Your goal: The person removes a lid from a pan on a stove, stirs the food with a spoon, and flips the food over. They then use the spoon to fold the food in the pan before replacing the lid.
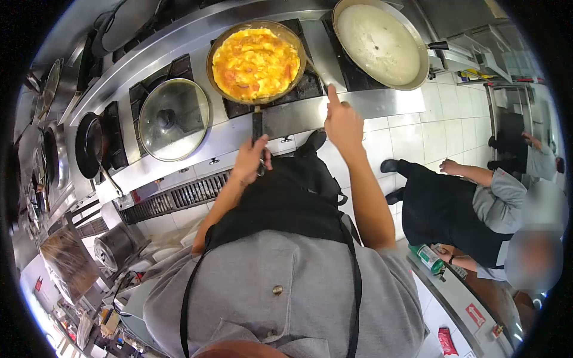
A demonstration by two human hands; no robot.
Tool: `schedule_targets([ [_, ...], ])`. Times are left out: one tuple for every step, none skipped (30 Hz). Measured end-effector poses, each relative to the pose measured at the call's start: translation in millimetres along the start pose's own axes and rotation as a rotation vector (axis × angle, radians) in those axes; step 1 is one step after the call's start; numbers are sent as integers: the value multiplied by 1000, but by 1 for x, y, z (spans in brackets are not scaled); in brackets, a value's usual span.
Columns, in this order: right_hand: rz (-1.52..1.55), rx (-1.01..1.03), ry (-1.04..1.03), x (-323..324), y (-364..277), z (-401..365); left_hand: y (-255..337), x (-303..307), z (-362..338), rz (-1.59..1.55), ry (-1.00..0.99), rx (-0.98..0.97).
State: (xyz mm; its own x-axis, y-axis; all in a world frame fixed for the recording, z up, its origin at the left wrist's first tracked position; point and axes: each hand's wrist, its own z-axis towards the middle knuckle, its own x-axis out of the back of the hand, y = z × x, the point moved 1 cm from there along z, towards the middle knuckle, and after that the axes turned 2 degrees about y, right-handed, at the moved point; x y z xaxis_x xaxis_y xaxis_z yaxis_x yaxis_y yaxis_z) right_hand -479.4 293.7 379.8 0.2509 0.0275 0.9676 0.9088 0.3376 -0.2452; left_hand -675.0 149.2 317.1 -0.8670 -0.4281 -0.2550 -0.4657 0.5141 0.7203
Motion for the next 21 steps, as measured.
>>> schedule_targets([
  [-1,-1,-4,3,3,4,5,12,2,35,-21,10],
  [18,-1,3,7,5,8,9,27,5,54,-14,37],
  [38,-1,11,8,7,11,14,44,10,73,-6,63],
  [80,4,30,9,8,12,18,59,15,73,-53,48],
  [80,4,31,8,8,14,15,52,15,74,-53,47],
  [118,25,49,5,8,14,10,38,14,80,17,14],
  [156,48,61,3,8,12,1,22,10,83,90,-16],
  [157,52,55,1,7,9,-9,1,6,35,-20,-51],
  [167,66,45,0,5,10,-9,4,3,36,-18,-54],
  [174,76,42,0,5,13,-5,9,3,11,-27,-6],
  [170,71,49,2,7,14,0,14,4,-15,-41,46],
  [155,62,44,3,7,13,6,30,8,23,3,68],
  [143,51,29,3,8,7,3,38,13,126,-3,-13],
  [109,70,29,-2,10,6,-2,25,9,72,-9,-5],
  [112,73,19,-4,9,3,-4,8,6,18,-11,-10],
  [92,59,7,-7,8,6,-2,-1,5,17,-9,-21],
  [69,42,-4,-7,7,10,-1,-9,3,11,-15,-19],
  [66,34,0,-9,5,11,-2,-14,1,5,-23,-8],
  [62,29,-3,-11,3,10,-3,-13,2,4,-27,-2],
  [39,27,3,-12,0,11,-4,-10,3,-22,-39,6],
  [16,26,11,-14,-2,12,-5,-8,4,-49,-50,12],
])
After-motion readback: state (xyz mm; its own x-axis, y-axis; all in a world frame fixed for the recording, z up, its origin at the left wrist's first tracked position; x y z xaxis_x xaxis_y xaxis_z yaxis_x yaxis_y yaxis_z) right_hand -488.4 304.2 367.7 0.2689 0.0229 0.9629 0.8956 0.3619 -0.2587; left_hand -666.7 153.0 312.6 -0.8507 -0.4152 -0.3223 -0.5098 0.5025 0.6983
